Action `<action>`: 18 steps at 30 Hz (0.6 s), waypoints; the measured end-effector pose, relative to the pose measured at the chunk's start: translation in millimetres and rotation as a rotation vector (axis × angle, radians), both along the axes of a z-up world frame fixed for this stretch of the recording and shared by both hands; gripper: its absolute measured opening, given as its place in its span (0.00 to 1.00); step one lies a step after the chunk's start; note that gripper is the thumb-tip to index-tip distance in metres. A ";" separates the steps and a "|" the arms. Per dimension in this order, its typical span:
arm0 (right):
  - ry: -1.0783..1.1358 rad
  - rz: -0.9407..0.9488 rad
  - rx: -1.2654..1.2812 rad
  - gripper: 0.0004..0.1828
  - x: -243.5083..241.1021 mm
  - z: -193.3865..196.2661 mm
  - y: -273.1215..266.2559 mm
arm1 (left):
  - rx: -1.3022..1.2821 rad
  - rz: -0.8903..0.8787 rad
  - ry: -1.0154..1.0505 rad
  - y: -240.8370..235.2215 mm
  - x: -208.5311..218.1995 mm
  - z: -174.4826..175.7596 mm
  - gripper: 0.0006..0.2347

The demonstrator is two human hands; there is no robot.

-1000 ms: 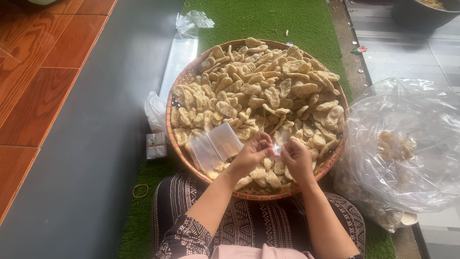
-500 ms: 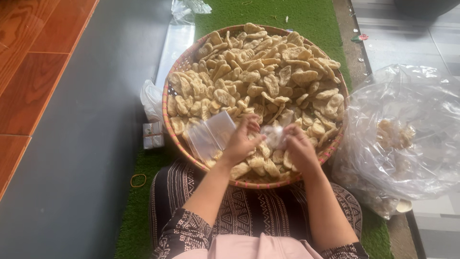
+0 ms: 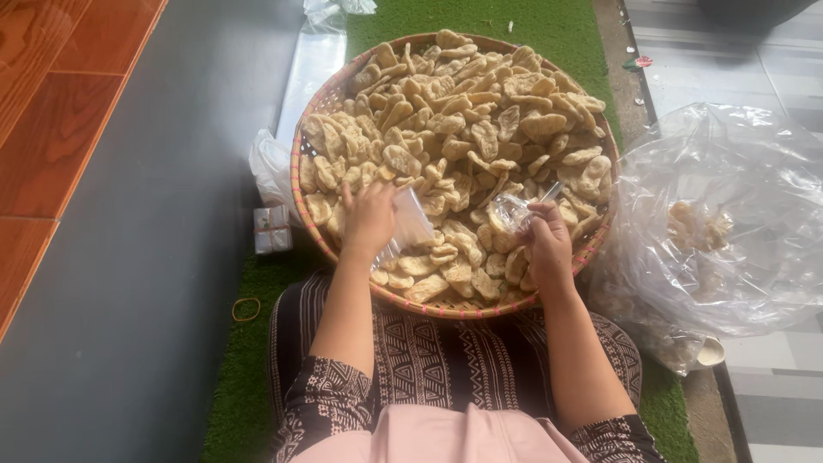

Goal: The person sits on a mat and packs fried snacks from a large woven basket into small clear plastic bags. They open each bag, fill it with snacks, and place the filled bags into a larger plastic bag to the right.

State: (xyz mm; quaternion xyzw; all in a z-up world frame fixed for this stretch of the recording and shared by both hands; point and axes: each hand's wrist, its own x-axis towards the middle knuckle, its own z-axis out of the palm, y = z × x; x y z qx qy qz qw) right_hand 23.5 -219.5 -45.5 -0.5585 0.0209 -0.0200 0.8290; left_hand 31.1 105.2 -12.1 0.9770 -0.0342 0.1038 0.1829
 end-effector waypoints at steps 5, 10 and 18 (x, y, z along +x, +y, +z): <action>0.061 -0.026 -0.023 0.13 -2.7 2.2 0.1 | -0.308 0.032 -0.225 39.5 23.0 19.0 0.11; 0.041 -0.060 -0.042 0.11 -4.3 8.4 4.4 | -0.277 0.104 -0.242 88.6 65.5 36.1 0.07; -0.140 -0.039 -0.114 0.15 -10.7 16.7 10.8 | 0.022 0.343 -0.506 80.8 62.7 27.5 0.24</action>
